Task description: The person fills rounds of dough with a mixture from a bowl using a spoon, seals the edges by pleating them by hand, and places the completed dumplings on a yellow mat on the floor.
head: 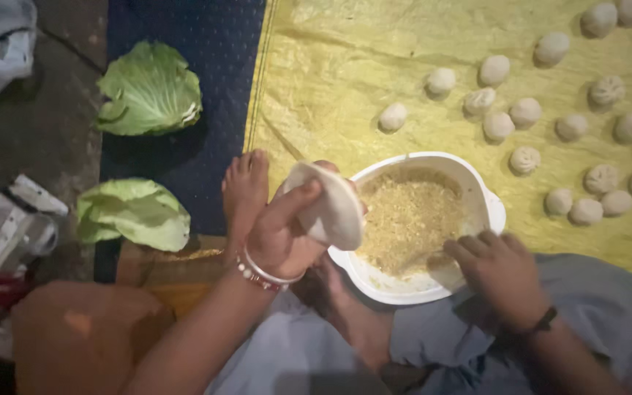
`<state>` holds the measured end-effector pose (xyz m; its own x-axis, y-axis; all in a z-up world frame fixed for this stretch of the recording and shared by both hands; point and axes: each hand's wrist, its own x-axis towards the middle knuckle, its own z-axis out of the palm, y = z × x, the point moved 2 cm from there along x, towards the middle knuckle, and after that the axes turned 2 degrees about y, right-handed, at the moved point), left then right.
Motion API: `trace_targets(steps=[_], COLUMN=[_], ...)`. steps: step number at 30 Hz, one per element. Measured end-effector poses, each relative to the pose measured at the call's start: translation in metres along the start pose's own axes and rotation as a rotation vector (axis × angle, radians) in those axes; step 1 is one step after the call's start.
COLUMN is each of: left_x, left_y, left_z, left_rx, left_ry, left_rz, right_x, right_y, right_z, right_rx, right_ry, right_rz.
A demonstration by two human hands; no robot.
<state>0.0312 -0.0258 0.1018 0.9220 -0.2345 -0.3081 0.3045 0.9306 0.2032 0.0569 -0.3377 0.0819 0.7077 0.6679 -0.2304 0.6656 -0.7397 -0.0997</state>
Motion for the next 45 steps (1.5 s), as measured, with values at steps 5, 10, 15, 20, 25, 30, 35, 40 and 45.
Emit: trace_targets(steps=[5,10,15,20,25,30,35,40,45], left_x=[-0.006,-0.001,0.009,0.028,0.034,0.043,0.050,0.053,0.052], left_y=[0.007,0.007,0.000,-0.018,-0.030,-0.040,-0.060,-0.088,-0.105], left_z=[0.011,0.019,0.000,-0.039,-0.075,-0.099,-0.117,-0.104,-0.074], left_rx=[-0.033,-0.059,0.029,0.144,0.146,0.228,0.282,0.212,0.049], left_ry=[-0.038,0.070,0.204,0.362,0.501,0.498,0.524,0.535,0.410], left_rz=[0.003,0.074,0.056,0.050,-0.013,-0.024,-0.056,-0.206,-0.320], right_x=[-0.022,-0.025,-0.018,-0.005,0.000,-0.003,-0.015,-0.024,-0.009], right_y=[-0.023,-0.028,-0.033,-0.030,-0.010,0.008,0.024,0.020,-0.025], right_z=[0.006,0.022,0.037,0.051,0.066,0.064,0.033,-0.013,-0.033], right_rx=[0.165,0.142,0.147,0.320,0.686,0.975,0.989,1.051,0.797], right_ry=[0.065,-0.052,-0.213,-0.287,-0.356,-0.422,-0.392,-0.142,0.271], right_rz=[0.064,0.049,0.072,0.282,0.249,0.256,0.414,0.539,0.476])
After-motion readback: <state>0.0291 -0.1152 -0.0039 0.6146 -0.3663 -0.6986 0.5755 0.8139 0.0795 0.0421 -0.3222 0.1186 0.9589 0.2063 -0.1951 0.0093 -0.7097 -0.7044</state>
